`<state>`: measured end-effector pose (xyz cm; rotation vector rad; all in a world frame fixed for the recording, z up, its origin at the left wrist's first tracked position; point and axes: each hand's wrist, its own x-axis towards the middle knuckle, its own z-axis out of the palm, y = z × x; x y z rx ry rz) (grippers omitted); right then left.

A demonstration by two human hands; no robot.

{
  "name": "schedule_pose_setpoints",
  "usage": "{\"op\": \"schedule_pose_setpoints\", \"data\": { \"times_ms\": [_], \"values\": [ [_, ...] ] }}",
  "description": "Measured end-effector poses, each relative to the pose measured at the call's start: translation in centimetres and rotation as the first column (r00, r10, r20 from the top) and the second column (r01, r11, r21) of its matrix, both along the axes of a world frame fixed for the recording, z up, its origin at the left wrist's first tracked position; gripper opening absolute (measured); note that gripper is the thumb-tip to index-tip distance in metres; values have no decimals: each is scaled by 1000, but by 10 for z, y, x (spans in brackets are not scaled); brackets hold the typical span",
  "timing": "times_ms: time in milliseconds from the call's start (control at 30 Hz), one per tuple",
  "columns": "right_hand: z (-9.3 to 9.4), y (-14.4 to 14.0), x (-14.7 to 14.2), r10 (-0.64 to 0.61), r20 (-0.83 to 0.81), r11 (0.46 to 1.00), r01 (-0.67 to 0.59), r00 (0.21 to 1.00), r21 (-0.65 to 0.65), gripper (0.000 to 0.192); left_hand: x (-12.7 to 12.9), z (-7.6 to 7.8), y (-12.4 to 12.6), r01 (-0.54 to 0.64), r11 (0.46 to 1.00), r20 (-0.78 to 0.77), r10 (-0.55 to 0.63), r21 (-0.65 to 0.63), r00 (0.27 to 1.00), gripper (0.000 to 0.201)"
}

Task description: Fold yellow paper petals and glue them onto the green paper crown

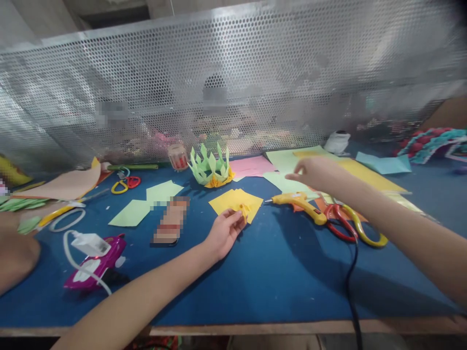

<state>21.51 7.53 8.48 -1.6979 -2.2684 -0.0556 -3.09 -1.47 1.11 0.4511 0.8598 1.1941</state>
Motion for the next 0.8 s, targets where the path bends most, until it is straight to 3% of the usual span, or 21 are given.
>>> {"op": "schedule_pose_setpoints", "data": {
  "times_ms": [133,267,367,633,800],
  "values": [
    [25,17,-62,223,-23,949,-222,975,-222,31,0,0,0,5,1000,15,-4,-6,1000,25],
    [19,32,-125,298,-80,913,-309,951,-266,34,-4,0,-1,28,999,29,-28,-15,999,26],
    [10,43,-156,260,-108,924,-280,960,-262,33,-11,-2,1,28,999,34,-28,-19,999,25],
    [-8,65,-200,225,-141,905,-260,964,-338,32,-27,5,5,-85,996,32,85,-19,996,26],
    [-10,67,-200,218,-118,903,-246,969,-354,33,-33,10,5,-135,988,33,138,-80,990,29]
  ]
}}
